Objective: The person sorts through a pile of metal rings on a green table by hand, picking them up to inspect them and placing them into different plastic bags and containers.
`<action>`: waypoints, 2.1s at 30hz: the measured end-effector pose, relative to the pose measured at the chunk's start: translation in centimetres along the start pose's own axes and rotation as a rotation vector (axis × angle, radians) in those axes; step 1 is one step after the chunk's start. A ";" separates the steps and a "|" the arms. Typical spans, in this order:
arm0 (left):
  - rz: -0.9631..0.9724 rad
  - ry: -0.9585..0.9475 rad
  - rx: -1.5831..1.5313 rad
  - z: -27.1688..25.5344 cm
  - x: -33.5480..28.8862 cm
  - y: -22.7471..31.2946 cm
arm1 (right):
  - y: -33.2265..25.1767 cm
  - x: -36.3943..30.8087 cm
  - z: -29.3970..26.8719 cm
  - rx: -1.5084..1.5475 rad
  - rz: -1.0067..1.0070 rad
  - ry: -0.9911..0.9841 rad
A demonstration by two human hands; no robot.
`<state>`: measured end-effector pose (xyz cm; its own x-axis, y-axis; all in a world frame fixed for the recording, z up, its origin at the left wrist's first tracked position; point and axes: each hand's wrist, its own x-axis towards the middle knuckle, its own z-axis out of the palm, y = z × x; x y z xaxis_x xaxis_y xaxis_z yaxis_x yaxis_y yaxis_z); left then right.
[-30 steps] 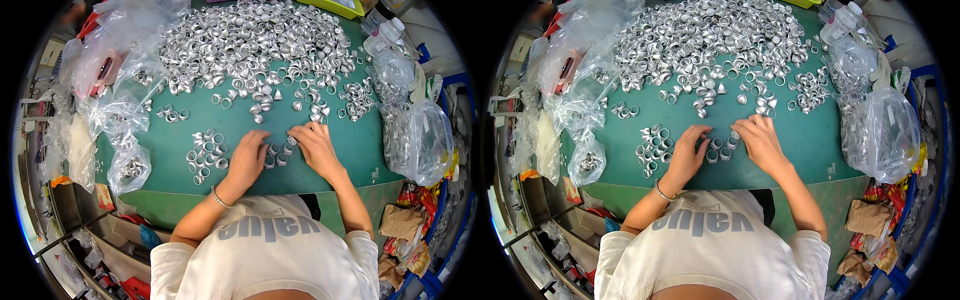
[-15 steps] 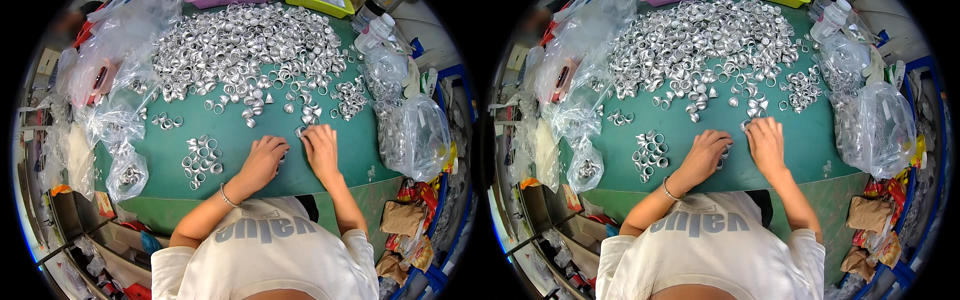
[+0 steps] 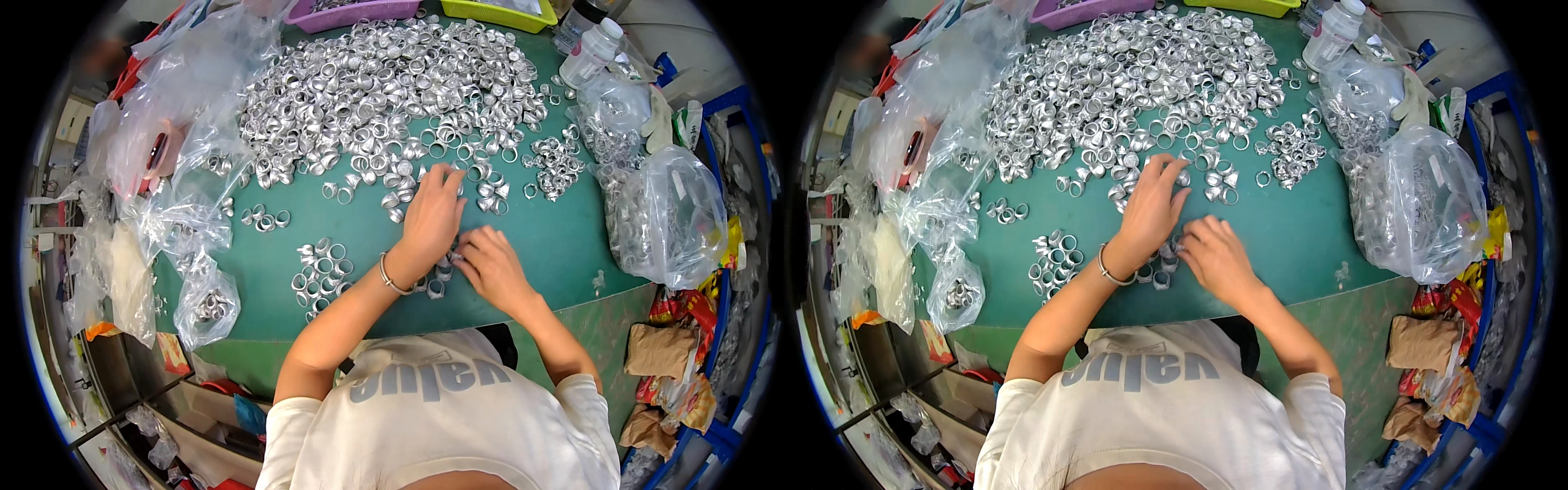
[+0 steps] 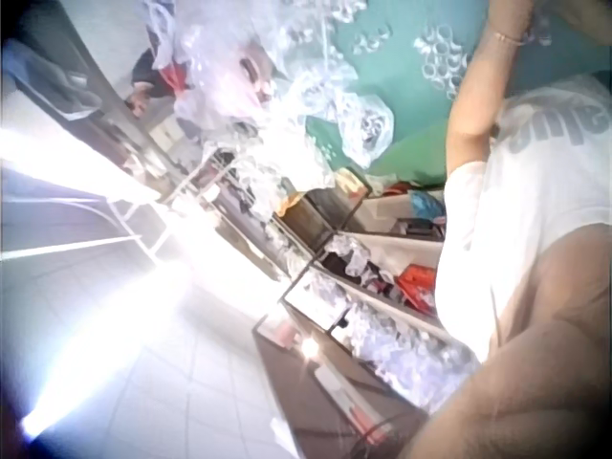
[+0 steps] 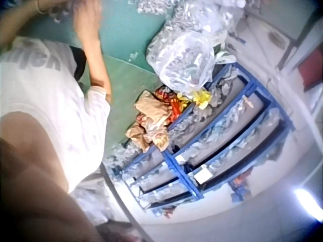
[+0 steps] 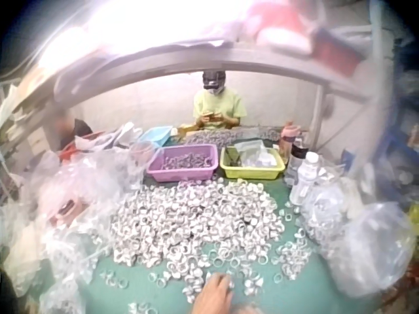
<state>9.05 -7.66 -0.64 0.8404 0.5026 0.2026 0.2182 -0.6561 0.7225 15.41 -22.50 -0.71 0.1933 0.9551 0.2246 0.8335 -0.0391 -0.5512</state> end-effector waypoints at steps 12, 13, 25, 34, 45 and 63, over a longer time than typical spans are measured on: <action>0.201 -0.063 0.021 2.5 0.1 0.1 | 4.7 1.9 -1.4 -0.071 0.284 0.255; 0.197 -0.051 0.016 2.4 0.0 -0.3 | 4.7 1.8 -1.6 -0.044 0.281 0.237; -0.074 -0.064 -0.205 -1.9 -3.9 -1.0 | 4.3 1.0 -2.7 0.126 0.322 0.438; -0.003 -0.139 -0.042 -3.4 -6.5 -1.3 | 0.2 0.6 0.8 0.135 0.179 0.141; 0.075 -0.088 0.051 -3.2 -2.4 -0.2 | 4.2 3.4 -2.4 -0.255 0.189 0.429; -0.382 -0.578 -0.738 -1.8 -0.1 -2.5 | 4.3 1.0 -1.8 0.995 0.751 -0.066</action>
<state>7.51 -5.05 -1.33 0.9325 0.1282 -0.3376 0.3263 0.1018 0.9398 20.08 -22.26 -1.41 0.4010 0.8071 -0.4334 -0.2303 -0.3691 -0.9004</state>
